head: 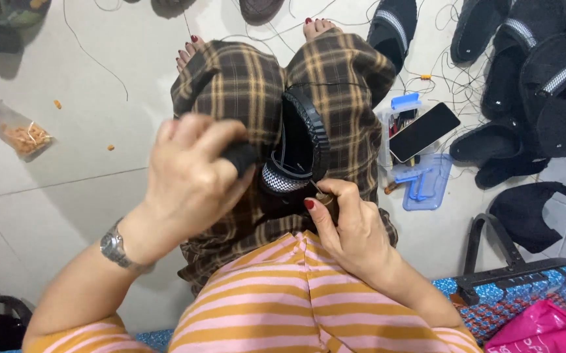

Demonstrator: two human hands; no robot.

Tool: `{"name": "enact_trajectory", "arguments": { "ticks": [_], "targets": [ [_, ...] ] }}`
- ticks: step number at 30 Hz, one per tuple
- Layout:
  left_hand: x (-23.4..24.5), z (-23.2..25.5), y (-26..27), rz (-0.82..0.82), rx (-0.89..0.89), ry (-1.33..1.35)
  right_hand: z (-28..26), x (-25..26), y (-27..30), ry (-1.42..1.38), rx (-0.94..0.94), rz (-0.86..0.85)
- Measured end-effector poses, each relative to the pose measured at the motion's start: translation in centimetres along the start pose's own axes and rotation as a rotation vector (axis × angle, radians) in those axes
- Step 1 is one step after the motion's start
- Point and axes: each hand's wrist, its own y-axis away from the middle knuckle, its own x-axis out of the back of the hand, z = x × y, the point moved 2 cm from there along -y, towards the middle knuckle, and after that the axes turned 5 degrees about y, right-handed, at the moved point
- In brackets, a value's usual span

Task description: Hand-sewing the components of black sandals using a needle and thread while sitting on the floor.

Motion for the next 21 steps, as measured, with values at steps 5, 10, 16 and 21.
{"name": "enact_trajectory", "arguments": {
  "ticks": [5,10,16,21],
  "targets": [
    [-1.0,-1.9,0.9,-0.168,0.471,1.676,0.0,-0.1,0.0,0.027,-0.015,0.007],
    [-0.3,-0.8,-0.5,-0.351,0.567,1.584,0.3,-0.3,-0.1,0.058,0.052,0.06],
    [-0.3,-0.7,-1.9,-0.225,0.417,0.877,0.0,-0.2,-0.5,0.093,0.114,0.093],
    [0.3,-0.4,-3.0,-0.309,0.189,0.813,-0.6,1.2,-0.1,0.191,0.147,0.138]
  ]
}}
